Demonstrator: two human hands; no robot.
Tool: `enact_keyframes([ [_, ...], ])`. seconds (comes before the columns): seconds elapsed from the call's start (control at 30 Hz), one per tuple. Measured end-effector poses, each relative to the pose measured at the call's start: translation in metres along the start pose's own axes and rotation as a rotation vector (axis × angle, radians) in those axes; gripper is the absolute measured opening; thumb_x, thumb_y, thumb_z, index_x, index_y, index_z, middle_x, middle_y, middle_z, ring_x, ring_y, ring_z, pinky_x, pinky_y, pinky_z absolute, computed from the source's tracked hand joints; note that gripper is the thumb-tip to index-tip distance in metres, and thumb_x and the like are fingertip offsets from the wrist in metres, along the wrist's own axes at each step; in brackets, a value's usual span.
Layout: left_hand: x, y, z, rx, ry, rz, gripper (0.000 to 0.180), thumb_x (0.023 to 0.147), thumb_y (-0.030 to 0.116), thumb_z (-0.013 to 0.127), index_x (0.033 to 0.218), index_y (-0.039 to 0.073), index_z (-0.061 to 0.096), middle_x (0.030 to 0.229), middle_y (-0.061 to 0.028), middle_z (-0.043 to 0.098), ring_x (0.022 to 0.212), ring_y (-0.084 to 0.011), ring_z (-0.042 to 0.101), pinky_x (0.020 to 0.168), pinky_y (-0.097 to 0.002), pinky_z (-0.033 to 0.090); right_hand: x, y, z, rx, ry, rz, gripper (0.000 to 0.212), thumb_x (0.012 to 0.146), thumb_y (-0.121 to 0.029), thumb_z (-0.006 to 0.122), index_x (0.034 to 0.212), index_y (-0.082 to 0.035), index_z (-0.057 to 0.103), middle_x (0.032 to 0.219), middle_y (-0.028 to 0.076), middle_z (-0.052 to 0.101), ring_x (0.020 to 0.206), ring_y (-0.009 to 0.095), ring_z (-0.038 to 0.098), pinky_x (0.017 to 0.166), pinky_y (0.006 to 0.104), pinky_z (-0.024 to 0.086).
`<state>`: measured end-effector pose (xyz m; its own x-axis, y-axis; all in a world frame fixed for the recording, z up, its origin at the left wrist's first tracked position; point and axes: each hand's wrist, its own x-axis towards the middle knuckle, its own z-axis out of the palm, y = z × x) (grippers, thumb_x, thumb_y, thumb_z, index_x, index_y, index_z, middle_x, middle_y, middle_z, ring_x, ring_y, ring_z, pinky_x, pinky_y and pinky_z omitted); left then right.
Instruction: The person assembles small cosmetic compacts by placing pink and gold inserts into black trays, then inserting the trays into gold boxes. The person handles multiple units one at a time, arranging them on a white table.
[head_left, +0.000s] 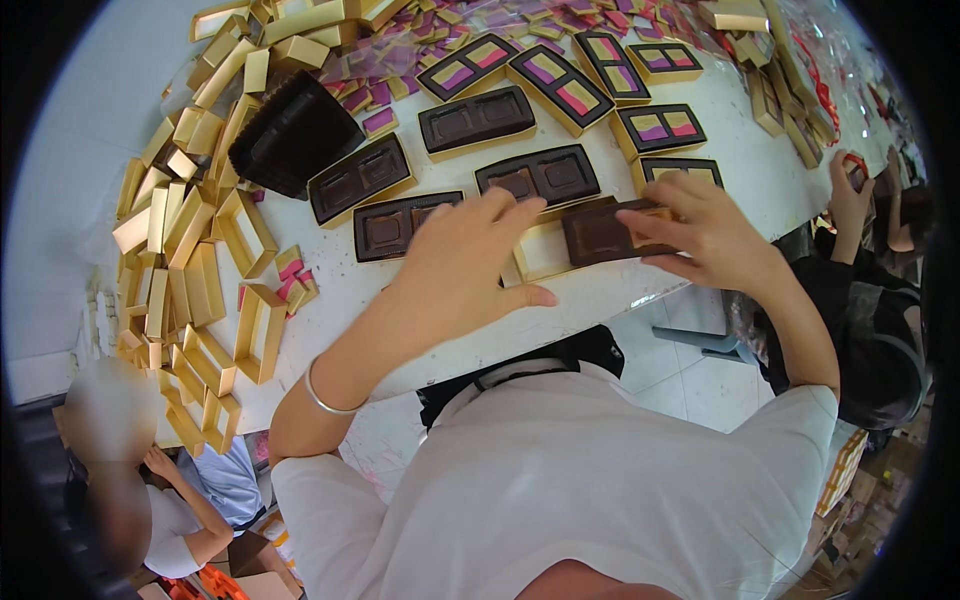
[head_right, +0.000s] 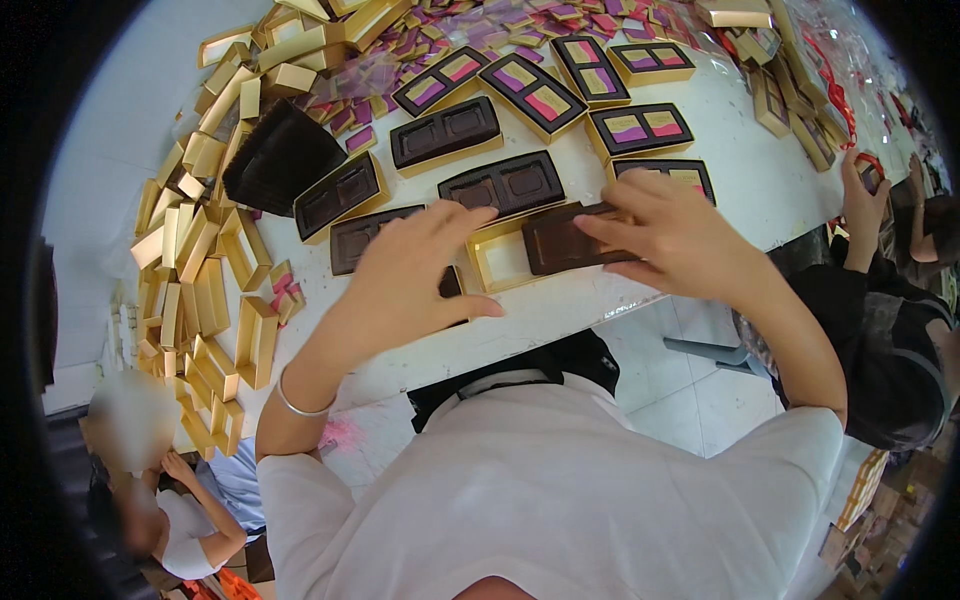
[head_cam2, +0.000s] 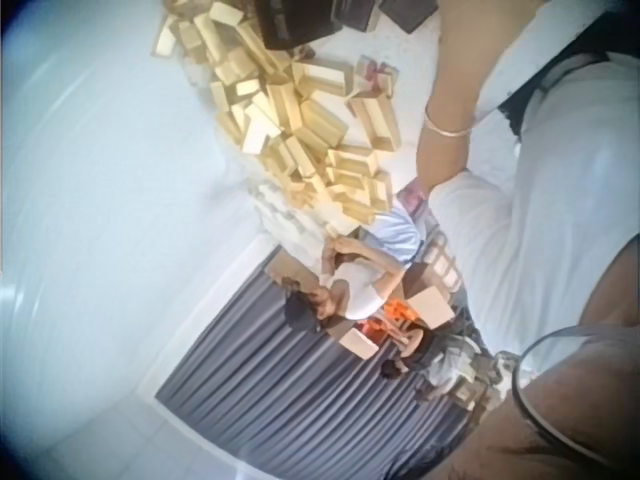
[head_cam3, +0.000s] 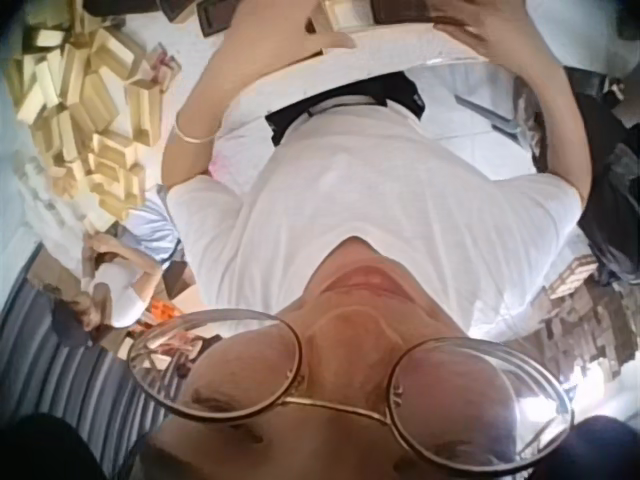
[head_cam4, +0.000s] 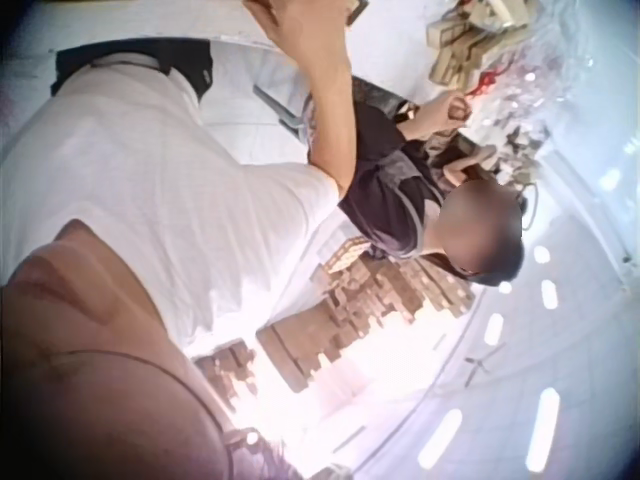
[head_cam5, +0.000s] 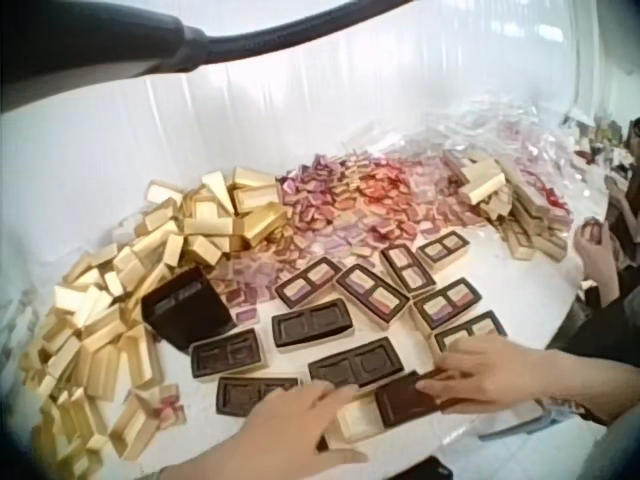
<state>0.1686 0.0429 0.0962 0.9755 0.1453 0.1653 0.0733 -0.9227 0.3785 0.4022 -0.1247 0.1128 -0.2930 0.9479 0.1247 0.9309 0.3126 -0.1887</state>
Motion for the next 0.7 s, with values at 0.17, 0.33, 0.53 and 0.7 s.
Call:
enact_keyframes([
  [0.17,0.002,0.01,0.029,-0.019,-0.141,-0.145,0.072,0.069,0.016,0.075,0.132,0.005,0.04,0.12,-0.0139,0.043,0.085,-0.0335,0.055,0.077,-0.0401,0.048,0.022,-0.011,0.037,0.108,-0.065,-0.003,0.059,0.069,-0.029,0.072,0.12,-0.005,0.055,0.12,0.017,0.051,0.102,0.031,0.05,0.085,0.0381,0.045],
  [0.33,0.0,0.004,0.029,-0.09,-0.123,-0.207,0.07,0.07,0.014,0.074,0.131,0.005,0.041,0.116,-0.0142,0.043,0.085,-0.0332,0.055,0.077,-0.04,0.048,0.011,-0.005,0.008,0.266,-0.12,0.02,0.047,0.074,-0.017,0.067,0.118,-0.004,0.057,0.136,0.02,0.041,0.121,0.035,0.045,0.094,0.0394,0.044],
  [0.53,0.001,0.003,0.031,-0.161,-0.097,-0.186,0.066,0.07,0.014,0.073,0.13,0.011,0.045,0.111,-0.0147,0.045,0.086,-0.0338,0.055,0.077,-0.0416,0.048,0.013,0.01,0.024,-0.343,0.018,-0.391,0.03,0.071,-0.006,0.061,0.099,0.004,0.062,0.118,0.024,0.052,0.101,0.027,0.057,0.069,0.0293,0.053],
  [0.7,-0.001,0.001,0.037,-0.135,-0.024,-0.124,0.063,0.071,0.014,0.073,0.128,0.013,0.047,0.107,-0.018,0.045,0.082,-0.0355,0.057,0.074,-0.0428,0.049,0.018,0.01,0.034,-0.35,0.114,-0.378,0.03,0.068,-0.004,0.062,0.096,0.009,0.061,0.117,0.025,0.054,0.091,0.029,0.061,0.069,0.0322,0.053],
])
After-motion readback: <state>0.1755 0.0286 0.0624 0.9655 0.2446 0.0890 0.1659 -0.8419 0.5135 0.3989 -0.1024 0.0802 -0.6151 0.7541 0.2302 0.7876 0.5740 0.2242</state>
